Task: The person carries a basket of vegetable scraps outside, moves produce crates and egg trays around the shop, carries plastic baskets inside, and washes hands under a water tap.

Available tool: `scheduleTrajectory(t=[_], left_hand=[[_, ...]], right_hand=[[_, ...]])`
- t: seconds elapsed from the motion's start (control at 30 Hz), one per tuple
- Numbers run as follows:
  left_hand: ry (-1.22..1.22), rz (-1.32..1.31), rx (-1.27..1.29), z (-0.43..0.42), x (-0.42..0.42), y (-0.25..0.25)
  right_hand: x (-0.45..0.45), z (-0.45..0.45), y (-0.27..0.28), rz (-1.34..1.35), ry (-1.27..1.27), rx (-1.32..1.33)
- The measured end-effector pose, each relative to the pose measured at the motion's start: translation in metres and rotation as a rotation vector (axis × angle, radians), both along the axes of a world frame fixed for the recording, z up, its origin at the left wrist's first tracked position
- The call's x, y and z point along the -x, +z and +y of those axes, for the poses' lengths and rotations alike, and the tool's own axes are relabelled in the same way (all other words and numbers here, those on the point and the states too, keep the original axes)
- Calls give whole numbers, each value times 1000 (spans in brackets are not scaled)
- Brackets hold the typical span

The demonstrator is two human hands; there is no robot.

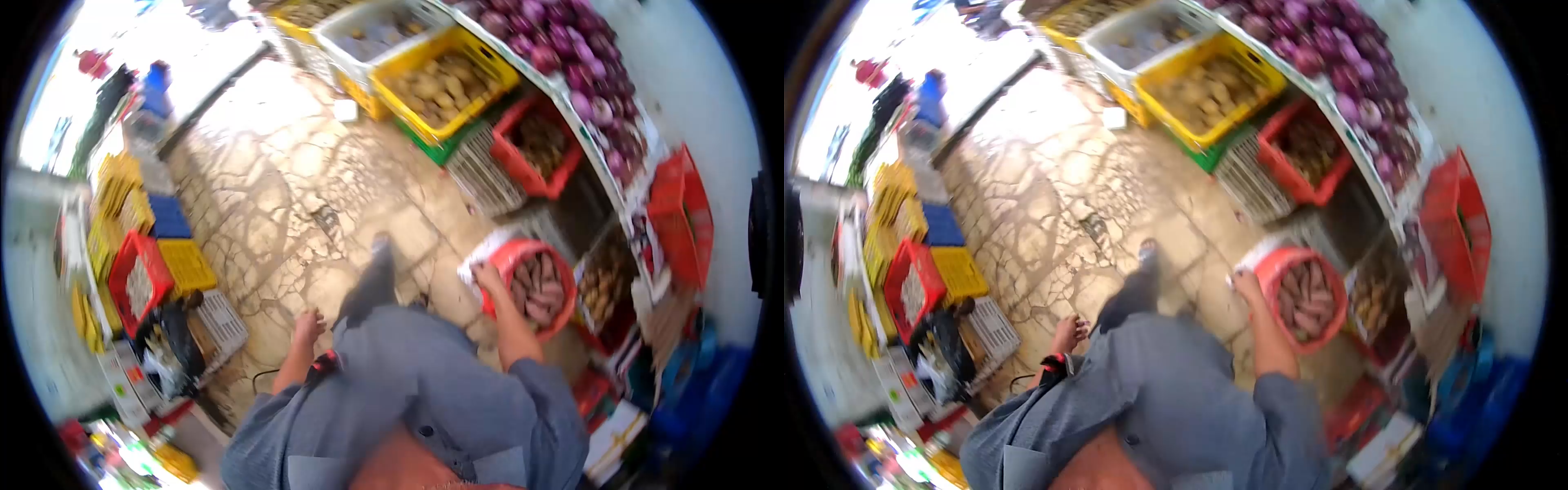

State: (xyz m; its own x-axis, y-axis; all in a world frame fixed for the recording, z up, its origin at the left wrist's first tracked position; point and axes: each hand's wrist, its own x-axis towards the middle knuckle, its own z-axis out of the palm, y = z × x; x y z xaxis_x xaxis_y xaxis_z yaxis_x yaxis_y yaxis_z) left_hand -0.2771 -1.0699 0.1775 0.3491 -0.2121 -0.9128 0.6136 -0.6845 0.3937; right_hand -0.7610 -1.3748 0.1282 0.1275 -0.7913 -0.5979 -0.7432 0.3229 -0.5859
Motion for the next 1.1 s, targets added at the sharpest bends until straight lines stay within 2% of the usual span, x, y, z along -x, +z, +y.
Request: scheduleTrajectory(t=[0.03,0.1,0.17,0.2,0.27,0.33,0.37,0.47,0.53,0.63,0.7,0.8,0.87,0.9,1.0,1.1], left_hand=[[-3,38,11,-17,-16,-16],[27,128,38,-47,-39,-55],[-66,30,-15,-108,-46,-34],[-74,144,97,-118,-70,-62],[-130,-49,17,-183,-73,-25],[-134,-95,85,-232,-88,-7],[-105,-107,107,-262,-81,27],[-91,-143,198,-307,-81,55],[-83,-210,187,-319,-65,72],[-55,-206,59,-302,-37,64],[-66,-165,-55,-284,-11,66],[-112,-139,-320,-262,24,64],[-127,-90,-406,-248,34,54],[-134,-90,-404,-253,39,51],[-144,-102,-372,-277,49,45],[-165,-142,-204,-328,54,42]], right_hand=[[1,-6,-3,-121,-148,-47],[-13,-25,49,-106,-286,-97],[-13,-47,53,-116,-417,-117],[-11,-61,52,-38,-341,-70],[-6,-86,54,119,-170,7],[-6,-115,53,230,-142,111],[-5,-131,53,281,-122,161],[5,-196,35,411,-133,315],[13,-249,39,457,-148,221],[35,-309,13,649,-81,374],[50,-350,8,770,-16,478],[67,-390,-10,816,71,467],[77,-412,-15,745,178,233],[82,-422,-21,709,225,123],[97,-430,-61,650,246,204],[97,-430,-54,605,300,298]])
